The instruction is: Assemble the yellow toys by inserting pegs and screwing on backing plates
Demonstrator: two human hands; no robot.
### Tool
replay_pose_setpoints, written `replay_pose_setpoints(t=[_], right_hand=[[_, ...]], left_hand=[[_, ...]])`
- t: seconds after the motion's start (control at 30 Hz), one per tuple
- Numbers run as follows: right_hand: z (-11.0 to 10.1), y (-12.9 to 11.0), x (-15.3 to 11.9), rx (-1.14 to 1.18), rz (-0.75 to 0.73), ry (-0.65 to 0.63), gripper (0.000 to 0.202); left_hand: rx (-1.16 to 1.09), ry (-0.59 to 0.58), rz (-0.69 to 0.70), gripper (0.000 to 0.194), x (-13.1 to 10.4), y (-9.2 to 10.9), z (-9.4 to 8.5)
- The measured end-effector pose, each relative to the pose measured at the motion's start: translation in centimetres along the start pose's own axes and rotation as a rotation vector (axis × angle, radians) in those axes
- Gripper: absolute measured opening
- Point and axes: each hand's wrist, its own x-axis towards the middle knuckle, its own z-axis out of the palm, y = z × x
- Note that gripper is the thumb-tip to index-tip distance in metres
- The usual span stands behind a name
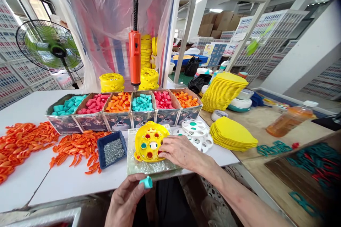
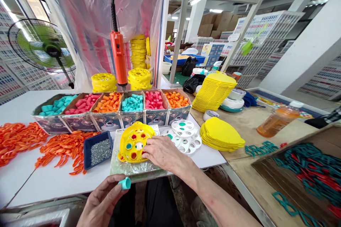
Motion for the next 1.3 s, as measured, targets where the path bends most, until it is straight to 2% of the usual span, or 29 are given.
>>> replay_pose_setpoints(t=[0.07,0.13,0.23,0.33,0.47,0.6,0.73,0.83,0.9,1.0,1.1,1.2,1.3], right_hand=[[0.0,-0.4,-0.2,-0.026,0.037,0.031,0.024],[0.0,-1.3,-0.5,0.007,0.12,0.135,0.026],[-0.2,-3.4,-1.2,0.286,0.203,0.288,0.022],[-0.3,-5.8,-1.9,0.61,0.203,0.269,0.025],[0.1,-7.7,-2.5,0.702,0.213,0.249,0.033],[1.3,-8.2,-2.9,0.76,0.25,0.345,0.027],[2.2,-8.7,-3.5,0.713,0.301,0.439,0.026],[1.9,-9.3,-4.0,0.779,0.353,0.367,0.026],[1.2,-9.4,-4.2,0.861,0.39,0.306,0.024],[-0.2,-8.5,-4.2,0.91,0.407,0.299,0.018],[-1.1,-5.8,-3.9,0.725,0.37,0.423,0.016],[-1.1,-2.6,-3.1,0.424,0.311,0.516,0.018],[-0.4,-0.4,-2.0,0.249,0.252,0.447,0.022]], left_hand=[[-0.121,0.013,-0.031,0.035,0.1,0.2,0.3],[-0.242,0.037,-0.077,0.036,0.3,0.3,0.6],[-0.367,0.068,-0.123,0.037,0.4,0.4,1.1],[-0.423,0.046,-0.127,0.037,0.4,0.4,1.3],[-0.401,-0.009,-0.144,0.035,0.3,0.4,1.3],[-0.291,-0.022,-0.057,0.033,0.0,0.0,1.3],[-0.199,-0.016,0.035,0.025,-0.5,-0.7,1.7],[-0.163,0.059,0.131,0.023,-0.9,-0.9,2.2],[-0.11,0.06,0.19,0.022,-1.1,-0.8,2.5],[-0.033,0.066,0.26,0.025,-1.2,-0.9,2.7],[0.014,0.088,0.32,0.028,-1.1,-1.2,2.6],[0.106,-0.019,0.335,0.021,-0.8,-1.7,1.7],[0.201,-0.107,0.321,0.02,-0.4,-2.0,0.7]])
